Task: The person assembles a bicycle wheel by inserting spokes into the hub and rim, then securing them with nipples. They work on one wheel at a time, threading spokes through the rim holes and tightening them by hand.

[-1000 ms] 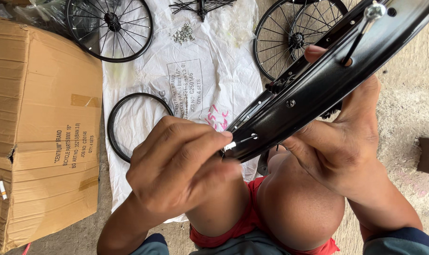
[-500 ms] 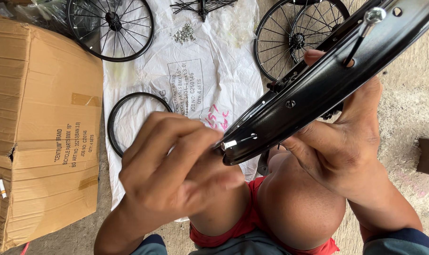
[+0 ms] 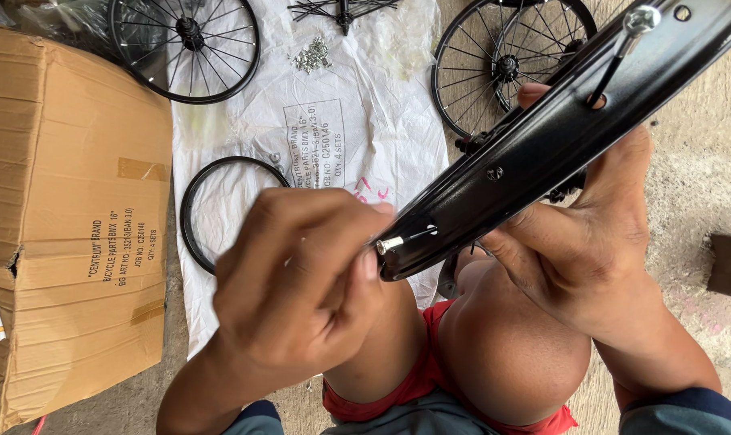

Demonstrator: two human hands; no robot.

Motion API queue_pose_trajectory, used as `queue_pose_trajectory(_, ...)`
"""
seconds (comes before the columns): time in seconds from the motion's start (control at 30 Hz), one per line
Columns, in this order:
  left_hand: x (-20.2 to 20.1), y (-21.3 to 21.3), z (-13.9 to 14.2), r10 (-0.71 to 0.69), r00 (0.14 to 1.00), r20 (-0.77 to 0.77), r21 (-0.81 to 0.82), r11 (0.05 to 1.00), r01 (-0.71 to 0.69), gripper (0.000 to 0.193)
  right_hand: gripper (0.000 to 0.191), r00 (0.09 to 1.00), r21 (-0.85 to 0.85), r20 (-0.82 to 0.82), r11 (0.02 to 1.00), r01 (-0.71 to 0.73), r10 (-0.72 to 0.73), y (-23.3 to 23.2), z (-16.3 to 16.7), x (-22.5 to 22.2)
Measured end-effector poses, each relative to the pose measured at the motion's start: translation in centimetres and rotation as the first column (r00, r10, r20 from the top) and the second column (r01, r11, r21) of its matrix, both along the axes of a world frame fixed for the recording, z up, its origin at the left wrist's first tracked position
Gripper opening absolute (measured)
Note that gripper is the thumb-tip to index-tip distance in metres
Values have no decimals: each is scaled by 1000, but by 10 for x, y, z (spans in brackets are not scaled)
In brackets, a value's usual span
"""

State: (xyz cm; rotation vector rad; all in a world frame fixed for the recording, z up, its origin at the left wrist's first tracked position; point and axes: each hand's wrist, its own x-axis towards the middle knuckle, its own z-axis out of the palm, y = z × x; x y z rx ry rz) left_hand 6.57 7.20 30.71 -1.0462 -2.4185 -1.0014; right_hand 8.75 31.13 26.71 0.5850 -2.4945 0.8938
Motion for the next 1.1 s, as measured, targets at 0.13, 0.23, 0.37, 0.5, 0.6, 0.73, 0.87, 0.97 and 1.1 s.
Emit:
queue_pose_trajectory(0.13,-2,0,0,-51,998,25,15,999,50,34,20,1000,-70,11,997,-23,23,-1,1,-2)
queue_pose_trajectory(0.23,-1,0,3,-51,998,41,-2,999,51,25,21,1000,-28,-16,1000,1,-2,-3,1,-2)
queue_pose_trajectory(0.37,-1,3,5,-44,994,98,23,999,42,27,21,1000,-31,1,999,-15,15,-3,3,-2)
queue_pose_trajectory(0.5,1,1,6,-108,988,106,28,994,106,25,23,1000,20,-9,1000,-11,11,-2,4,-1)
queue_pose_trajectory(0.6,2,-1,6,-57,996,64,65,997,53,36,22,1000,2,-12,1000,-12,12,-3,3,-1)
queue_pose_trajectory(0.73,3,-1,7,-65,995,74,7,998,65,30,21,1000,-80,2,997,-15,15,-4,3,-1)
queue_pose_trajectory(0.87,4,-2,7,-60,994,89,22,998,58,35,22,1000,4,4,1000,-16,16,-3,6,1)
queue_pose_trajectory(0.97,4,-4,5,-71,992,100,9,997,71,27,23,1000,-26,5,1000,-18,18,-4,6,0)
queue_pose_trajectory(1.1,3,-3,2,-68,998,13,34,997,68,33,24,1000,-13,2,1000,-21,21,-4,6,1)
